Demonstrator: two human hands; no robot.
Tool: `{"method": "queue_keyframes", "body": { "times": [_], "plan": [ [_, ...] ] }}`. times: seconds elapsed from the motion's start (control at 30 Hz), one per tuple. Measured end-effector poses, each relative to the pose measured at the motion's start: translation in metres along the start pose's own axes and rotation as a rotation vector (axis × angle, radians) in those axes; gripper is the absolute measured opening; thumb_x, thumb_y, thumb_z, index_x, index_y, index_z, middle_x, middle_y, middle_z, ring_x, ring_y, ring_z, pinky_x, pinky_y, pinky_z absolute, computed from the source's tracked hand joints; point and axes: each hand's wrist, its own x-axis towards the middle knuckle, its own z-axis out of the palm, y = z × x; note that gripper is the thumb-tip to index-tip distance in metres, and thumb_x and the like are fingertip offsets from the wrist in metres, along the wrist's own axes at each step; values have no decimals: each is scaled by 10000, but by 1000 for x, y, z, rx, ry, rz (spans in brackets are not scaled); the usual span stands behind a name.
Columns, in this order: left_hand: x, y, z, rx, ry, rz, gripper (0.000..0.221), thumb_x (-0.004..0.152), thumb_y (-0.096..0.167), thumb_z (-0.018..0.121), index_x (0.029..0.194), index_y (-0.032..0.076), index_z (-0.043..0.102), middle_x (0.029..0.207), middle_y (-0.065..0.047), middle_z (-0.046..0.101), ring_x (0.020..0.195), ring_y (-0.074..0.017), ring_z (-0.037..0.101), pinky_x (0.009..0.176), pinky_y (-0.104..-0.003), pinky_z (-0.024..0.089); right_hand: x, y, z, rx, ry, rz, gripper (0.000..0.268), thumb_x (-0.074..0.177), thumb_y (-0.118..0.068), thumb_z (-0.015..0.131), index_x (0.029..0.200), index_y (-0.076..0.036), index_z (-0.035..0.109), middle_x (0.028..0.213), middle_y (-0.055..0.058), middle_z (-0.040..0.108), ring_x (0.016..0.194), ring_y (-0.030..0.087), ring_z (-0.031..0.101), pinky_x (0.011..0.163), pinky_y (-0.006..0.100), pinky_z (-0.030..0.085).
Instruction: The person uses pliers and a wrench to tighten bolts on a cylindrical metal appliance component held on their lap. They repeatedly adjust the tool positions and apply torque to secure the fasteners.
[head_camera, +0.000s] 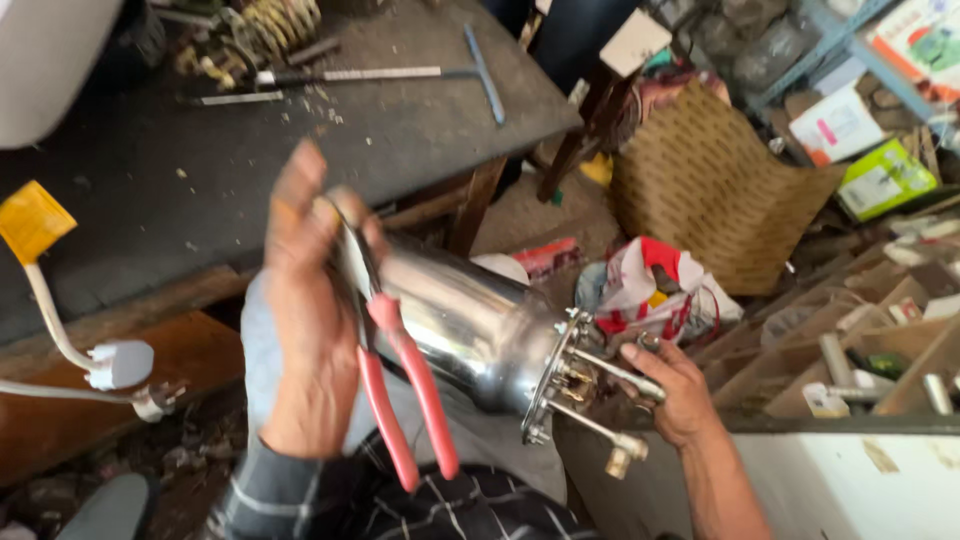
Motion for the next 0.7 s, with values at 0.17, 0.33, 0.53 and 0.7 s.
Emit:
{"method": "queue_keyframes", "body": {
  "times": [0.17, 0.33, 0.53, 0.7],
  "plan": [
    [-12, -47, -45, -162, 213, -326, 442, 1006, 149, 470, 1447, 140, 507, 892, -44, 602, 678, -170, 582, 506, -303, 518, 33, -56, 2, -228, -370, 15, 399, 854, -238, 742, 1147, 31, 725, 750, 16, 616, 633, 101, 516, 516, 243, 343],
    [-14, -54, -69, -122, 253, -283, 408, 1024, 151, 459, 1427, 106, 504, 899, -50, 610, 691, -155, 594, 483, -312, 515, 67, -90, 4, -464, -494, 23, 480, 783, -157, 770, 1213, 51, 722, 1011, 59, 771, 866, 117, 654, 744, 257, 501],
    [-16, -32, -77, -76, 271, -227, 420, 1033, 146, 444, 1444, 72, 488, 902, -57, 609, 707, -144, 602, 537, -308, 545, 106, -62, -39, -431, -626, 20, 488, 789, -91, 746, 1250, 66, 704, 1049, 86, 758, 895, 127, 636, 769, 280, 496],
    [-23, -11, -71, -18, 184, -161, 424, 1062, 134, 437, 1475, 51, 487, 899, -87, 588, 686, -165, 566, 592, -302, 547, 159, -29, -71, -457, -576, 42, 467, 801, -41, 727, 1258, 51, 699, 930, 83, 739, 775, 149, 627, 667, 297, 511]
  ]
}}
